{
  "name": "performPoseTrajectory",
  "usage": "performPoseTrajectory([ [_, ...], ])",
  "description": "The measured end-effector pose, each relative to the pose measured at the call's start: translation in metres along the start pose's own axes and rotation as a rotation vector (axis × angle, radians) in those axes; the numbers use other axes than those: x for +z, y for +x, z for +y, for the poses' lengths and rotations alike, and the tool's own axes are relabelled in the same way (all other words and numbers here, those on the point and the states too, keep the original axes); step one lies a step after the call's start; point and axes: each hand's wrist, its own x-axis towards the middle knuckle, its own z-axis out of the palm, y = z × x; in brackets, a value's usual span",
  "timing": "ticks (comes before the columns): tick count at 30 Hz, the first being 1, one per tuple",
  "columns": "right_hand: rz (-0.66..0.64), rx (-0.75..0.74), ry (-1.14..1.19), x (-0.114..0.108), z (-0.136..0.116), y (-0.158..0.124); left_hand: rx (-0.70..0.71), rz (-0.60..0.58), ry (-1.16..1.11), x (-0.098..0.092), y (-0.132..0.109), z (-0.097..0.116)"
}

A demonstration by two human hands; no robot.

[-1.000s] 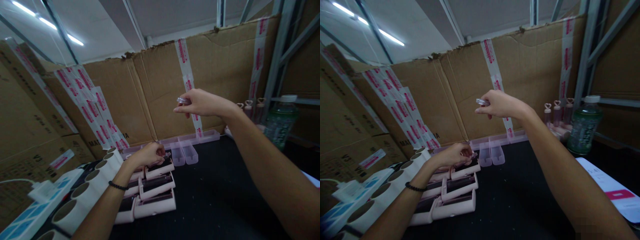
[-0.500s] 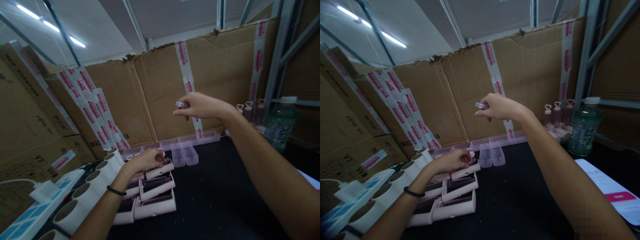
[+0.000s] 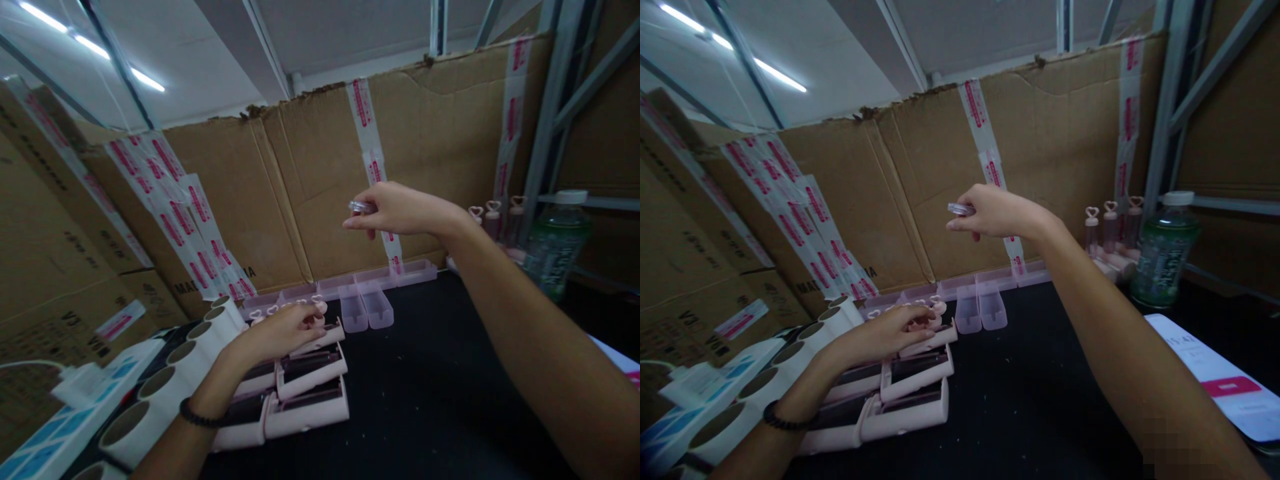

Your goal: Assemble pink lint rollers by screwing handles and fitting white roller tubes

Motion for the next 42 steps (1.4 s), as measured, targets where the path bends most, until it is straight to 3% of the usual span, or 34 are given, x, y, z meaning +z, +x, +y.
performPoseTrajectory([
  [6,0.004,0.005,-0.019,-0.003,-0.001,-0.001,-0.082,0.023,0.050,0.008,-0.034,0.023],
  [12,-0.018,0.007,-0.026,-0.003,-0.002,-0.001,-0.158,-0.035,0.084,0.027,-0.053,0.014],
  [31,-0.043,-0.004,-0.027,-0.001,0.002,0.000,-0.131,-0.053,0.120,0.038,-0.026,-0.010],
  [42,-0.026,-0.001,-0.033,-0.006,0.003,-0.001,-0.164,-0.030,0.121,0.028,-0.027,0.006],
])
